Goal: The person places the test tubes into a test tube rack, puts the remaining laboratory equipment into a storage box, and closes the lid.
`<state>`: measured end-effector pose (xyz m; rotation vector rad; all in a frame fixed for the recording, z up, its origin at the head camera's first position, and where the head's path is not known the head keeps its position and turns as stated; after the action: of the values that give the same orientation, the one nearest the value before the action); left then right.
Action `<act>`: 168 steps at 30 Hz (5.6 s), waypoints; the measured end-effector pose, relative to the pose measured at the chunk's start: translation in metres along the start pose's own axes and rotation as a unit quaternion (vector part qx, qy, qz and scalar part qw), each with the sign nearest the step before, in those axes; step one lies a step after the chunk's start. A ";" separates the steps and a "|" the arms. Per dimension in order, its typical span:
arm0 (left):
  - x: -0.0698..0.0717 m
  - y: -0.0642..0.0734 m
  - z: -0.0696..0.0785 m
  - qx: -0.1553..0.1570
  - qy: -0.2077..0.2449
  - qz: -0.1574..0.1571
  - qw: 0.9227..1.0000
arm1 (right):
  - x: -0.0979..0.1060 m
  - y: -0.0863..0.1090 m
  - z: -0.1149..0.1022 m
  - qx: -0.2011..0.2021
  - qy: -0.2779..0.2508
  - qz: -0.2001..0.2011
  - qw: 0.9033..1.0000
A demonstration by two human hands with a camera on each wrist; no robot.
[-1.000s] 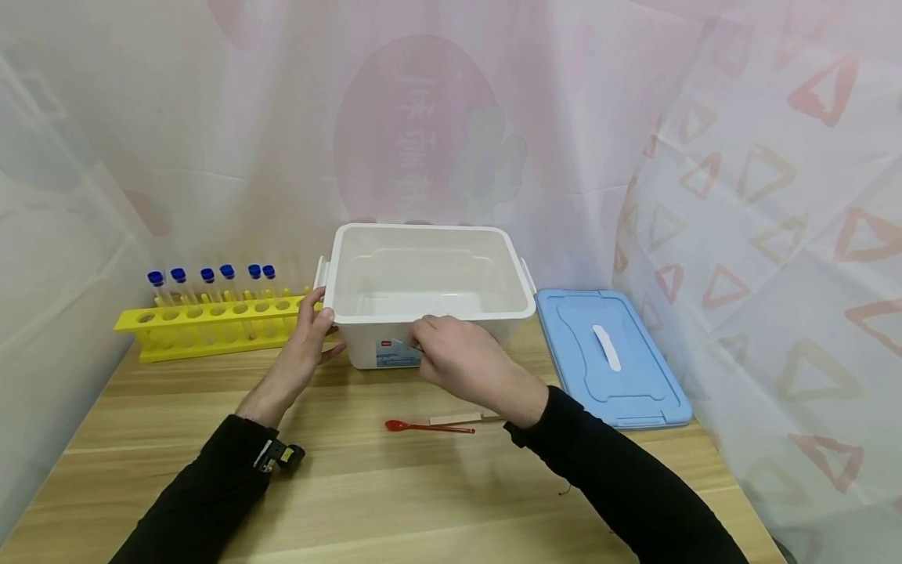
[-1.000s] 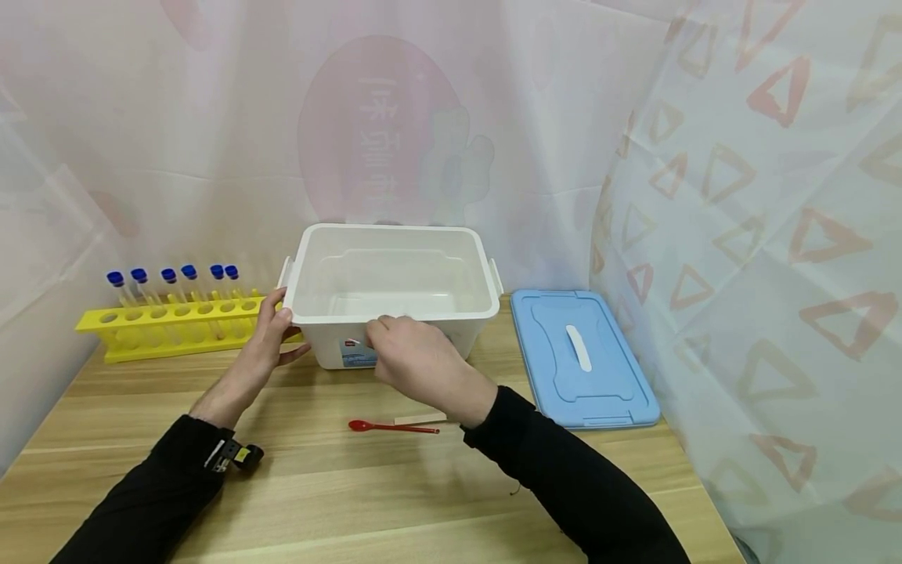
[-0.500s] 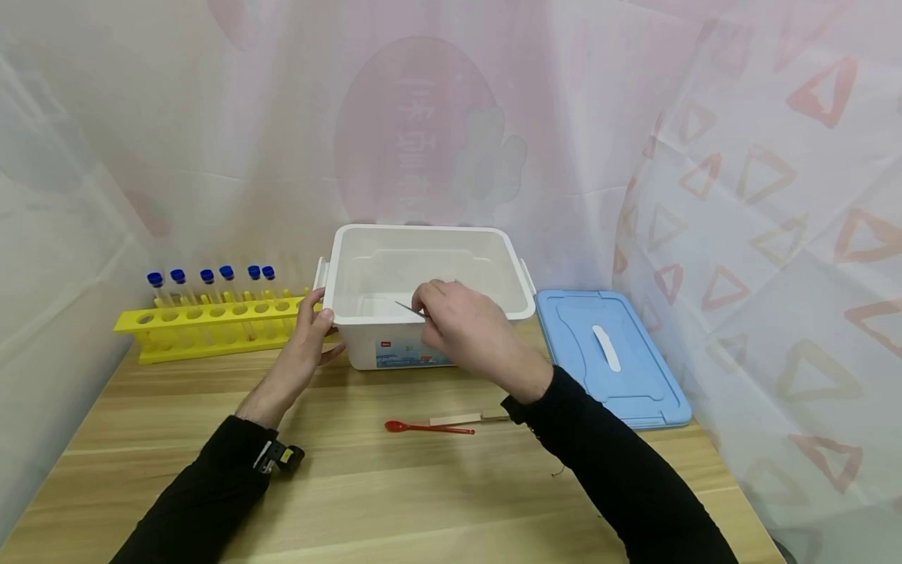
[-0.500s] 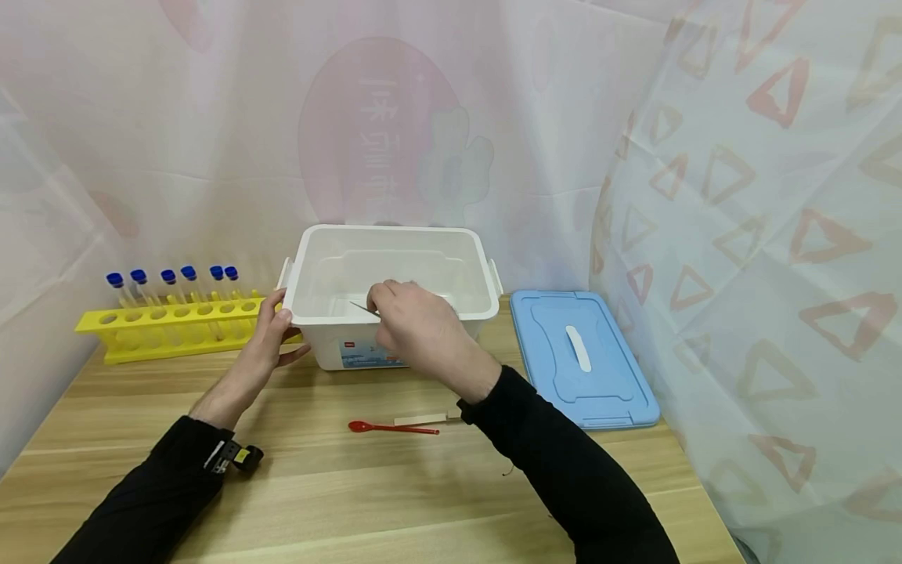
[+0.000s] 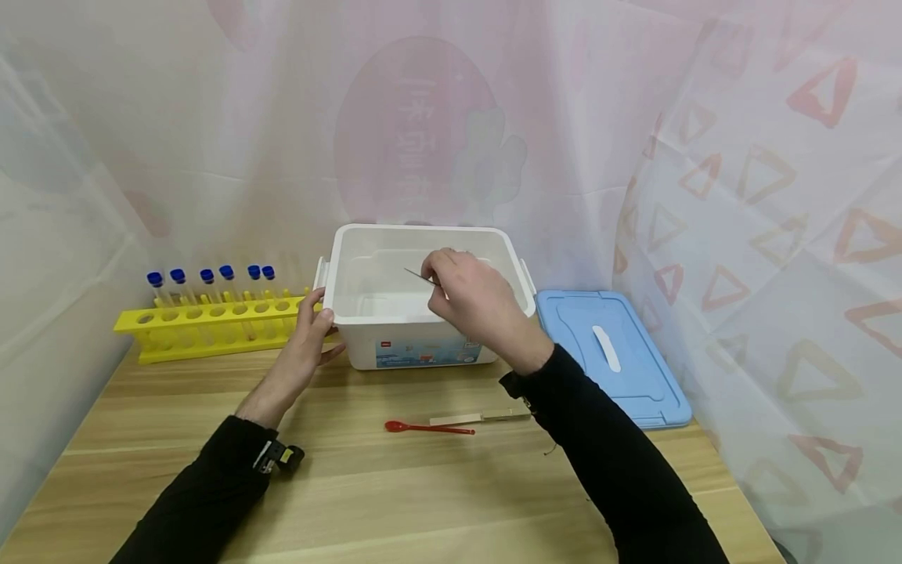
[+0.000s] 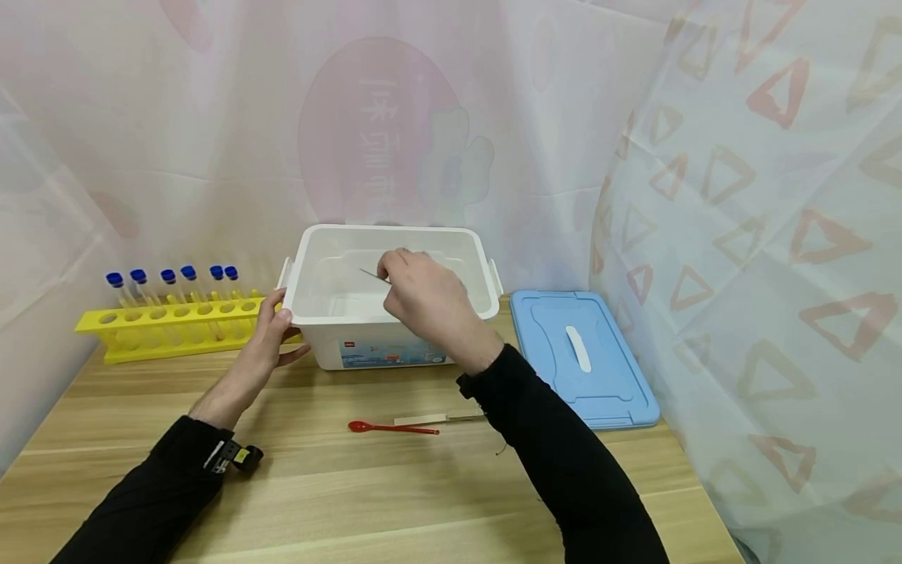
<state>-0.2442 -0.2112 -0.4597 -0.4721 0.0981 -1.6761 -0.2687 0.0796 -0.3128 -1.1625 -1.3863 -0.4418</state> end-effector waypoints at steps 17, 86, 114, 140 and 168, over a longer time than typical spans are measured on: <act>0.001 -0.001 -0.001 -0.009 0.004 0.000 1.000 | -0.022 -0.026 0.022 -0.053 -0.011 -0.046 0.997; 0.001 -0.001 -0.003 0.010 0.009 -0.001 1.000 | -0.083 -0.060 0.077 -0.097 0.130 -0.262 0.951; 0.000 0.000 -0.002 0.003 0.004 0.002 1.000 | -0.087 -0.065 0.074 -0.103 0.067 -0.385 0.915; 0.000 0.000 -0.004 0.010 0.011 0.000 1.000 | -0.064 -0.062 0.068 -0.130 0.010 -0.220 0.967; 0.001 0.003 -0.002 0.010 0.007 -0.003 1.000 | -0.026 -0.002 0.046 -0.128 -0.037 -0.155 0.979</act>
<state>-0.2424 -0.2126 -0.4622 -0.4450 0.0897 -1.6852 -0.3003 0.1072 -0.3450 -1.1803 -1.6170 -0.8261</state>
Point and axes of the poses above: each hand's wrist, its own y-axis away from the middle knuckle, its own x-axis out of the back of the hand, z = x × y, the point moved 2 cm from there along -y, towards the middle knuckle, and after that the axes turned 15 degrees about -x, right-handed, at the moved point
